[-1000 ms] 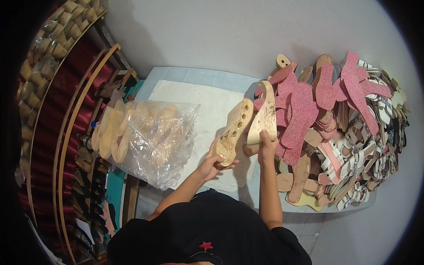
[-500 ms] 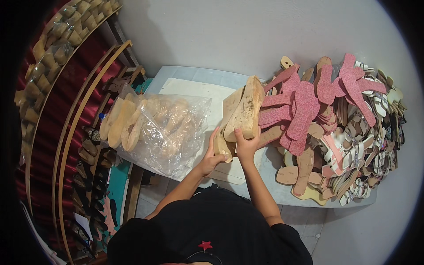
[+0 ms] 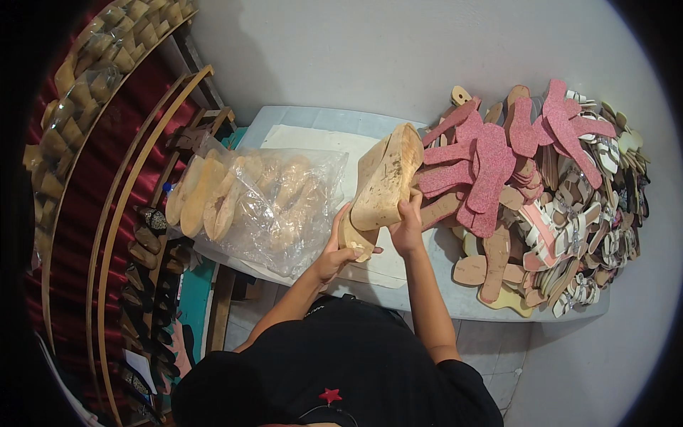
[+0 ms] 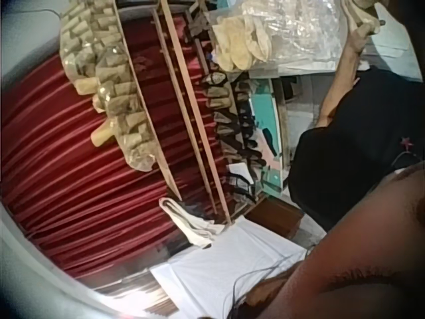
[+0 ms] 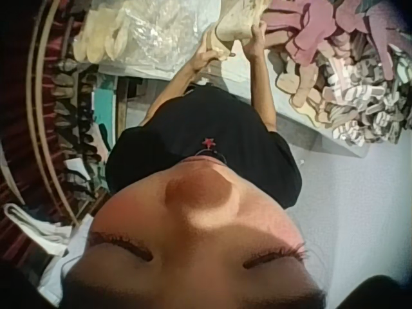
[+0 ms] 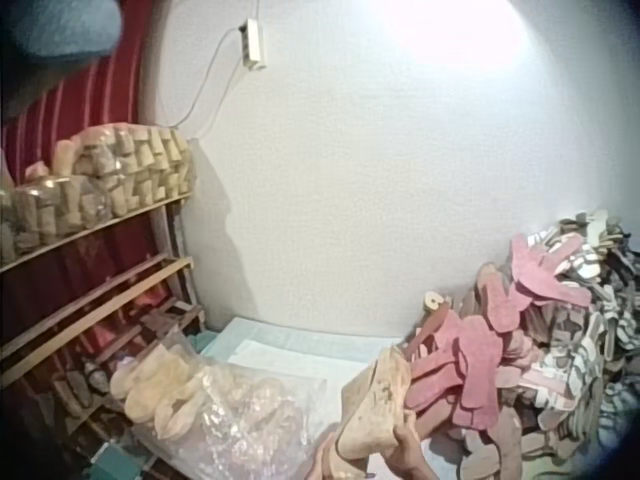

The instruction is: Organizing and sorting various shoe components, including wooden lasts, soles, and finished sandals.

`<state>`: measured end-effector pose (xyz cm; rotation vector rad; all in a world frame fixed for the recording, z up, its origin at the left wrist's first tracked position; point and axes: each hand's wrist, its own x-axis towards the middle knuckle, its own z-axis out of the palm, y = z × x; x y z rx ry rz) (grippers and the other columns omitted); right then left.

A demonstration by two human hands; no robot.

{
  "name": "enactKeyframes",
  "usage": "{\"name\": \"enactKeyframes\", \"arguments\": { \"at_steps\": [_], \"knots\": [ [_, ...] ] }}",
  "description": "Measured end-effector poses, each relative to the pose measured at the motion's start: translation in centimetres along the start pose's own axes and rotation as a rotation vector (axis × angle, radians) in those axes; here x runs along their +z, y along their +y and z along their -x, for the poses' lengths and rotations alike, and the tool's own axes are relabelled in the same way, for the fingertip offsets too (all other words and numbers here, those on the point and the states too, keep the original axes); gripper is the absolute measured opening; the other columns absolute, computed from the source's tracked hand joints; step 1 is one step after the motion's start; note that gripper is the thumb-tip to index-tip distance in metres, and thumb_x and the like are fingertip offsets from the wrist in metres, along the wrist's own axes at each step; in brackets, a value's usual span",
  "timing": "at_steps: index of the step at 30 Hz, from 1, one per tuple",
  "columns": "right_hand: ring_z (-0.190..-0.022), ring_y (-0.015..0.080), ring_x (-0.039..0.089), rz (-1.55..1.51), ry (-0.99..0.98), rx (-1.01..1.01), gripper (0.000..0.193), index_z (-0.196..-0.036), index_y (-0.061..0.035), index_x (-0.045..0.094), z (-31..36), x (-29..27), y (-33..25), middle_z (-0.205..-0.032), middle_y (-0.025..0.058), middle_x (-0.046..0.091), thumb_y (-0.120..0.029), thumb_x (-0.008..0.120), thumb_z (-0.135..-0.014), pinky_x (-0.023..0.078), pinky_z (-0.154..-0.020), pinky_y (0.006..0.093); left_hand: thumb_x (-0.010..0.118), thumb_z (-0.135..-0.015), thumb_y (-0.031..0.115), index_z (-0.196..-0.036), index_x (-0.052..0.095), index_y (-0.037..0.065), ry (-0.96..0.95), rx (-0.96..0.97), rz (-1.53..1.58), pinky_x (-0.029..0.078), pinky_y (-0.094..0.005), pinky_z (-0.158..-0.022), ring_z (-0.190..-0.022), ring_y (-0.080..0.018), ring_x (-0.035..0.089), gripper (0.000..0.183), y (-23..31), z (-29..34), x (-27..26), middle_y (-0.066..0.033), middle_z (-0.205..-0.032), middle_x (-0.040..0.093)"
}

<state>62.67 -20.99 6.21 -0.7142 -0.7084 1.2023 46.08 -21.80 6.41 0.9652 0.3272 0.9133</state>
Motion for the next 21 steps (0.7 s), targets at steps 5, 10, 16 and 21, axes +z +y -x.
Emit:
{"name": "enactKeyframes", "arguments": {
  "at_steps": [5,10,16,21],
  "knots": [
    [-0.117,0.0253,0.042,-0.137,-0.178,0.197,0.073,-0.132,-0.0095,0.023,-0.4,-3.0,0.0,-0.129,0.011,0.038,-0.039,0.059,-0.077,0.036,-0.096,0.0416,0.052,-0.065,0.002,-0.138,-0.001,0.016,-0.074,-0.094,0.045,0.042,-0.0524,-0.09,-0.121,-0.0274,0.033,0.092,0.0,1.0,-0.3,-0.0114,-0.135,0.022],
    [-0.112,0.0243,0.047,-0.286,-0.052,0.237,0.073,-0.13,-0.006,0.03,-0.2,-2.6,-0.4,-0.124,0.0112,0.045,-0.053,0.052,-0.078,0.039,-0.094,0.0384,0.054,-0.065,0.005,-0.138,-0.002,0.015,-0.115,-0.171,-0.008,0.042,-0.0508,-0.091,-0.122,-0.027,0.032,0.092,0.4,1.2,-0.1,-0.0119,-0.135,0.022],
    [-0.108,0.0243,0.05,-0.305,-0.06,0.222,0.064,-0.128,-0.0063,0.033,0.4,-2.2,-0.8,-0.121,0.0118,0.046,-0.049,0.048,-0.082,0.042,-0.091,0.0385,0.058,-0.07,0.012,-0.138,0.004,0.013,-0.143,-0.22,-0.322,0.038,-0.04,-0.093,-0.12,-0.0284,0.034,0.087,0.9,1.2,-1.0,-0.0141,-0.132,0.027],
    [-0.107,0.0254,0.051,-0.259,-0.023,0.196,0.067,-0.127,-0.0063,0.035,-0.2,-4.0,-0.4,-0.118,0.0121,0.048,-0.051,0.051,-0.079,0.043,-0.09,0.0416,0.062,-0.073,0.04,-0.126,0.038,0.004,0.072,-0.2,-1.024,0.031,-0.0398,-0.094,-0.11,-0.0302,0.037,0.069,2.9,0.9,-0.5,-0.0165,-0.115,0.036]
  ]
}}
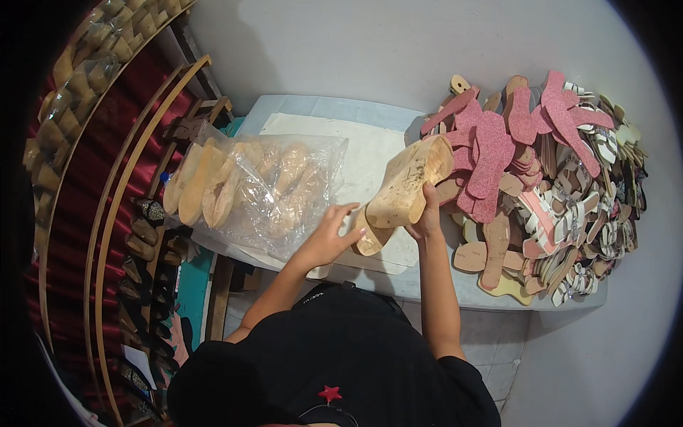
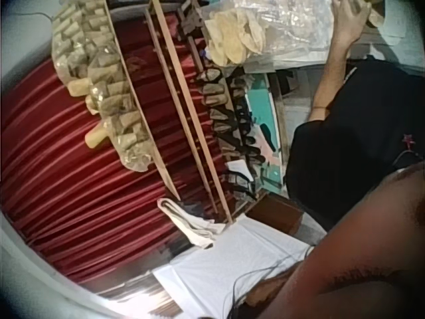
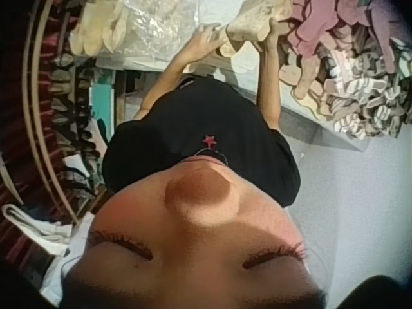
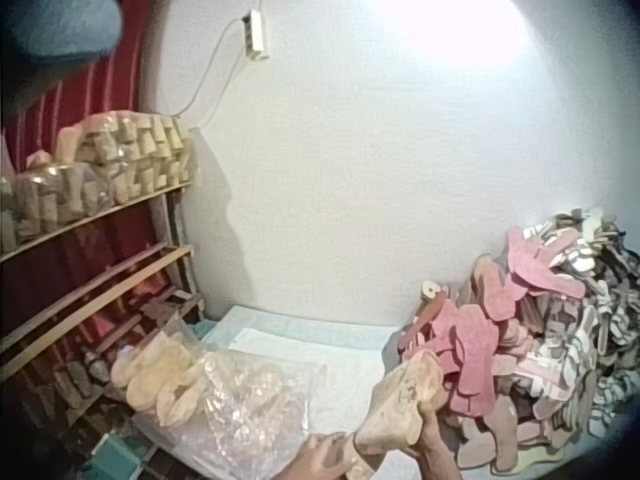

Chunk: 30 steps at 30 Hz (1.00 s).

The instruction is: Organizing and sorting various shoe components, including wooden lasts, soles, and finished sandals.

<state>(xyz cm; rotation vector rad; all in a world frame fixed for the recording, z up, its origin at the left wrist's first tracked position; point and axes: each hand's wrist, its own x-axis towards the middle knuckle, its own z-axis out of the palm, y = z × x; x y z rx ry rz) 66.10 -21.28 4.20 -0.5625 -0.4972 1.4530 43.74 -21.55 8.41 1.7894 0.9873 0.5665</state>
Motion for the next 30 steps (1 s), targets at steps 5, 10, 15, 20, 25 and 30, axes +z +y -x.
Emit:
{"name": "enactKeyframes", "arguments": {
  "at_steps": [5,10,15,20,25,30],
  "knots": [
    [-0.103,0.0243,0.053,0.169,0.005,0.113,0.065,-0.125,-0.0052,0.038,-0.1,-0.4,-1.2,-0.115,0.0126,0.051,-0.049,0.051,-0.079,0.045,-0.086,0.0395,0.07,-0.061,0.045,-0.118,0.044,0.005,0.468,-0.035,-0.7,0.031,-0.0406,-0.083,-0.101,-0.0259,0.037,0.075,-0.4,-0.6,-0.5,-0.0132,-0.106,0.038],
    [-0.093,0.0231,0.059,0.333,0.017,0.438,0.062,-0.121,-0.0012,0.042,-0.8,-0.5,-1.0,-0.109,0.014,0.056,-0.046,0.052,-0.08,0.05,-0.077,0.0365,0.065,-0.069,0.034,-0.097,0.052,0.007,0.546,-0.19,-1.122,0.034,-0.0395,-0.076,-0.095,-0.0265,0.045,0.041,-3.7,-2.1,-2.5,-0.0103,-0.097,0.049],
    [-0.09,0.0221,0.06,0.382,-0.138,0.722,0.064,-0.119,-0.0031,0.047,-2.7,-1.8,0.4,-0.108,0.013,0.057,-0.05,0.055,-0.076,0.049,-0.077,0.0349,0.055,-0.079,0.02,-0.081,0.055,0.004,0.636,-0.202,-0.813,0.042,-0.0417,-0.068,-0.077,-0.0312,0.058,0.017,-1.5,-1.3,-5.4,-0.0136,-0.08,0.059],
    [-0.082,0.0208,0.062,0.274,-0.318,0.824,0.054,-0.112,-0.003,0.054,-4.6,-1.1,1.9,-0.099,0.0115,0.062,-0.045,0.055,-0.078,0.05,-0.074,0.0326,0.05,-0.083,0.023,-0.083,0.055,0.003,0.711,-0.19,-0.623,0.045,-0.0439,-0.063,-0.073,-0.0364,0.058,0.021,1.7,-0.5,-6.9,-0.0162,-0.079,0.06],
    [-0.08,0.0234,0.063,-0.146,-0.371,1.021,0.054,-0.108,-0.0026,0.057,-7.2,2.5,4.3,-0.096,0.0118,0.063,-0.049,0.049,-0.081,0.05,-0.077,0.0345,0.05,-0.084,0.023,-0.088,0.054,0.003,0.781,-0.08,-0.566,0.045,-0.0451,-0.062,-0.073,-0.0372,0.058,0.021,2.8,-0.1,-6.4,-0.0172,-0.077,0.06],
    [-0.093,0.0255,0.059,-0.301,-0.513,1.015,0.062,-0.116,-0.0051,0.051,-9.8,4.5,6.0,-0.109,0.0146,0.058,-0.055,0.042,-0.082,0.048,-0.082,0.0372,0.053,-0.082,0.021,-0.091,0.056,0.004,0.819,0.026,-0.502,0.043,-0.0442,-0.06,-0.069,-0.038,0.057,0.02,3.2,0.1,-5.6,-0.0199,-0.074,0.06]
  ]
}}
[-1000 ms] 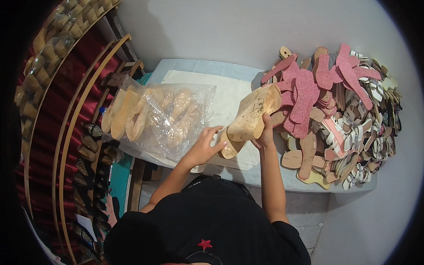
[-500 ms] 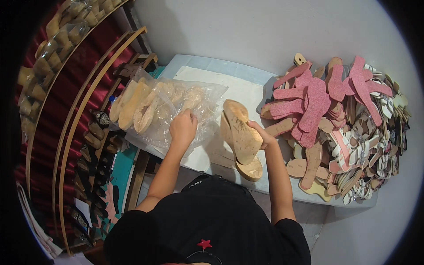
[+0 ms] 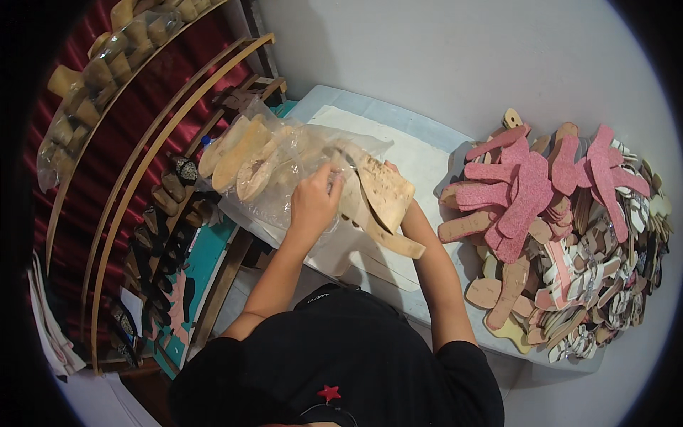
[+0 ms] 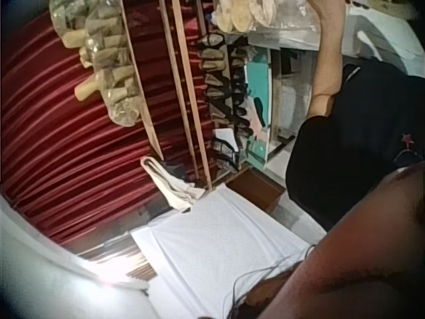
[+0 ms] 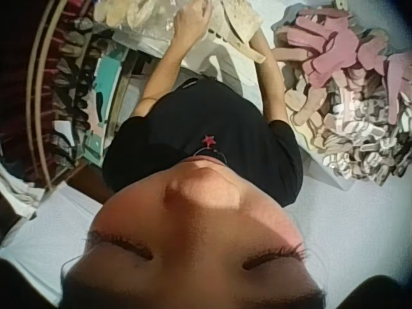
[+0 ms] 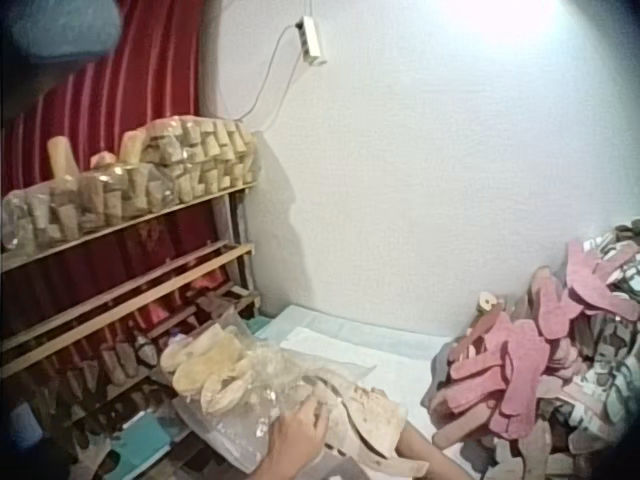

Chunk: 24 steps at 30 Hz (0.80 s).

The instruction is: Organizing and sorting various shoe components, including wooden lasts, soles, and finished sandals.

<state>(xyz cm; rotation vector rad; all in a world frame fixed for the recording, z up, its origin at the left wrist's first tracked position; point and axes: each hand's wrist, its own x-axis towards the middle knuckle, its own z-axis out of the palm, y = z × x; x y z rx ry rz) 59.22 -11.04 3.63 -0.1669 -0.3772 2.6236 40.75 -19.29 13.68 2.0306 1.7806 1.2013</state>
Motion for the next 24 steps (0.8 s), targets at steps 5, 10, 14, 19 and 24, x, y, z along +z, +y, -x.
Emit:
{"name": "enactKeyframes", "arguments": {
  "at_steps": [5,10,14,19,24],
  "knots": [
    [-0.098,0.026,0.057,0.123,0.043,-0.135,0.063,-0.119,-0.0062,0.049,-4.3,2.3,0.8,-0.113,0.0151,0.055,-0.056,0.039,-0.082,0.047,-0.084,0.038,0.054,-0.08,0.019,-0.091,0.056,0.004,-0.048,0.002,-0.01,0.044,-0.0421,-0.059,-0.068,-0.0349,0.058,0.019,0.9,0.5,-0.3,-0.0184,-0.075,0.061],
    [-0.101,0.0264,0.055,0.216,0.076,-0.251,0.064,-0.121,-0.007,0.047,-8.4,3.5,1.0,-0.116,0.0155,0.053,-0.057,0.037,-0.082,0.046,-0.086,0.0386,0.056,-0.078,0.017,-0.09,0.057,0.002,0.057,0.074,-0.017,0.044,-0.0413,-0.058,-0.067,-0.0343,0.059,0.019,0.9,-0.2,-0.9,-0.018,-0.076,0.061],
    [-0.108,0.026,0.05,0.139,0.001,-0.269,0.064,-0.125,-0.0085,0.042,-11.5,3.4,0.2,-0.122,0.0139,0.047,-0.056,0.031,-0.084,0.042,-0.091,0.0389,0.056,-0.078,0.016,-0.091,0.057,0.001,0.023,0.065,0.009,0.044,-0.0411,-0.058,-0.067,-0.0347,0.058,0.02,1.2,-0.6,-1.2,-0.0189,-0.077,0.06],
    [-0.106,0.0251,0.051,0.303,0.112,-0.414,0.053,-0.123,-0.0081,0.043,-14.5,4.9,3.7,-0.116,0.0113,0.053,-0.046,0.031,-0.087,0.04,-0.091,0.0388,0.057,-0.078,0.011,-0.094,0.057,-0.003,0.003,0.128,0.175,0.045,-0.0391,-0.062,-0.065,-0.0346,0.058,0.021,1.0,-0.4,-0.7,-0.0222,-0.073,0.059],
    [-0.102,0.027,0.053,0.2,0.088,-0.433,0.053,-0.12,-0.0057,0.045,-17.3,4.3,6.0,-0.112,0.0121,0.054,-0.045,0.031,-0.088,0.041,-0.089,0.04,0.057,-0.077,0.009,-0.093,0.057,-0.005,-0.023,0.119,0.269,0.043,-0.0371,-0.056,-0.057,-0.0308,0.056,0.021,1.8,-0.6,-0.9,-0.0206,-0.062,0.055]
  ]
}}
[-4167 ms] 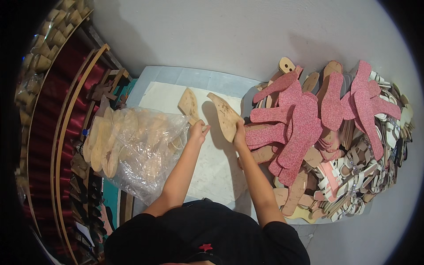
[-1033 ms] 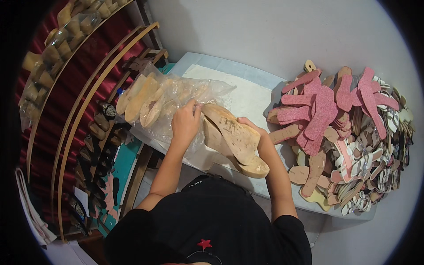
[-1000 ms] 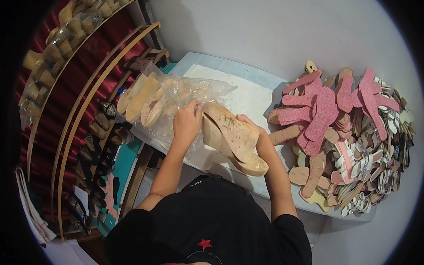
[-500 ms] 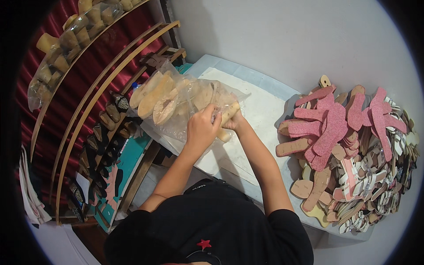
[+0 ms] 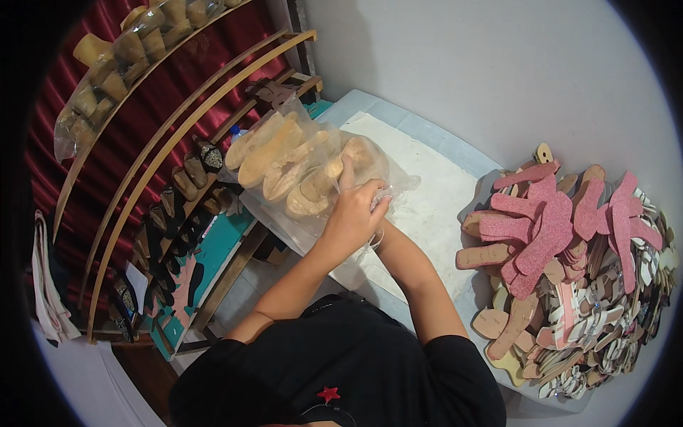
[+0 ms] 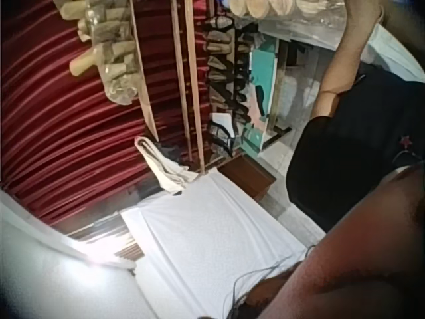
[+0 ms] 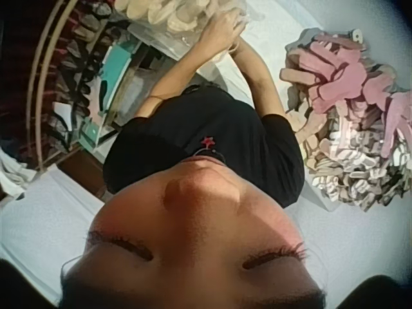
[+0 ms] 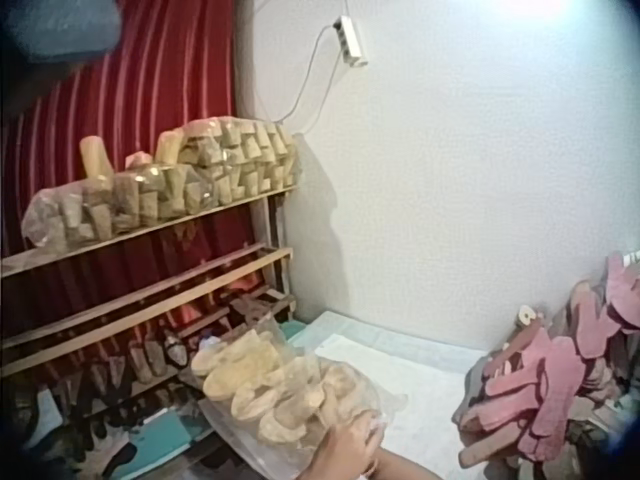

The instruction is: Organizing and sorting various shoe components, including wooden lasts, soles, and finished sandals.

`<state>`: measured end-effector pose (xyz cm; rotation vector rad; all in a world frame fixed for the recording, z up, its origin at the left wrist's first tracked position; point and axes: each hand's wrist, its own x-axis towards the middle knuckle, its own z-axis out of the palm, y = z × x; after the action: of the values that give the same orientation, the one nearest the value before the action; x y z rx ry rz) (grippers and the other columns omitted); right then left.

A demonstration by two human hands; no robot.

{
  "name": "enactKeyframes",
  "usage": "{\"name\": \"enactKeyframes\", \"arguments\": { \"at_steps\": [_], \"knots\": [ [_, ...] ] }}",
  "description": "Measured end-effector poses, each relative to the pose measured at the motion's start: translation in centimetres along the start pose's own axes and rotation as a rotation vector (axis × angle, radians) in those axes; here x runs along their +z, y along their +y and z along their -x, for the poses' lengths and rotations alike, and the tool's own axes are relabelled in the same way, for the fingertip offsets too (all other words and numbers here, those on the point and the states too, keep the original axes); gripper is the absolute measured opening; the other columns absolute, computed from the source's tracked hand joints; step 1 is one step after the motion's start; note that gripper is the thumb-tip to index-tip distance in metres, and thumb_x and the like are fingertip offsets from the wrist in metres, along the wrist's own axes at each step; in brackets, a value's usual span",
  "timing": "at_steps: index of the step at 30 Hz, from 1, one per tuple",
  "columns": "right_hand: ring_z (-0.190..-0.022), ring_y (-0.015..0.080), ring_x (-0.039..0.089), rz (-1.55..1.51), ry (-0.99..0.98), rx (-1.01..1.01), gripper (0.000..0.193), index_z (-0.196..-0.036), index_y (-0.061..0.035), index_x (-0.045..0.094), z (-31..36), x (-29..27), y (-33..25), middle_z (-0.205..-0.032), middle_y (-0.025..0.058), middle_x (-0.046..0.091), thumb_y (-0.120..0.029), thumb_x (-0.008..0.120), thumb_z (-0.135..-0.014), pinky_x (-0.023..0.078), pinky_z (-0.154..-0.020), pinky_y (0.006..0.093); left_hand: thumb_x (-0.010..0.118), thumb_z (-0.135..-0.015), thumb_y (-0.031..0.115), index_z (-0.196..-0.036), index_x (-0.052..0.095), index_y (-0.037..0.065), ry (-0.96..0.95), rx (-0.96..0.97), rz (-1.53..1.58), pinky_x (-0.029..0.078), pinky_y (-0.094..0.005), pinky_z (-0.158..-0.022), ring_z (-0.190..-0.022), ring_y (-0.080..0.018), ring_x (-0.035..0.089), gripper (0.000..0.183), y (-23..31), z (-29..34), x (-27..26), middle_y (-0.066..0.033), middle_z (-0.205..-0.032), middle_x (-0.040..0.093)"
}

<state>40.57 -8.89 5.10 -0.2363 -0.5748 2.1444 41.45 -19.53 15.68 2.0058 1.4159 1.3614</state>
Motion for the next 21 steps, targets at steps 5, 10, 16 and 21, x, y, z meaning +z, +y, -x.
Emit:
{"name": "enactKeyframes", "arguments": {
  "at_steps": [5,10,16,21],
  "knots": [
    [-0.089,0.0206,0.058,0.152,0.234,0.035,0.043,-0.109,-0.0026,0.053,-1.3,1.2,-0.6,-0.099,0.0113,0.059,-0.037,0.037,-0.089,0.046,-0.079,0.0324,0.058,-0.076,0.009,-0.093,0.057,-0.005,-0.03,-0.046,0.075,0.039,-0.0356,-0.051,-0.051,-0.0275,0.05,0.022,-0.4,-0.3,-0.3,-0.0157,-0.056,0.05],
    [-0.083,0.0187,0.059,0.34,0.254,0.023,0.037,-0.103,-0.0007,0.057,-2.1,0.2,-0.1,-0.092,0.0103,0.061,-0.031,0.043,-0.087,0.047,-0.074,0.0313,0.059,-0.075,0.009,-0.094,0.056,-0.005,-0.01,-0.029,0.097,0.037,-0.0336,-0.048,-0.049,-0.0236,0.047,0.024,-1.1,-0.3,-0.3,-0.0133,-0.054,0.048],
    [-0.08,0.0179,0.058,0.591,0.182,-0.074,0.034,-0.101,0.0003,0.057,-1.9,-2.0,-2.1,-0.09,0.0093,0.062,-0.027,0.046,-0.085,0.047,-0.072,0.0306,0.06,-0.075,0.01,-0.093,0.056,-0.005,-0.07,-0.034,0.163,0.036,-0.0317,-0.047,-0.047,-0.0188,0.045,0.023,-1.4,-1.0,0.6,-0.0113,-0.053,0.045],
    [-0.078,0.0173,0.058,0.808,0.152,-0.153,0.031,-0.099,0.0012,0.058,0.6,-4.6,-4.5,-0.087,0.0086,0.062,-0.025,0.049,-0.084,0.046,-0.07,0.03,0.063,-0.074,0.016,-0.087,0.058,-0.001,-0.186,-0.093,-0.022,0.037,-0.0321,-0.047,-0.048,-0.0195,0.047,0.022,-1.2,-1.4,2.5,-0.01,-0.051,0.047]
  ]
}}
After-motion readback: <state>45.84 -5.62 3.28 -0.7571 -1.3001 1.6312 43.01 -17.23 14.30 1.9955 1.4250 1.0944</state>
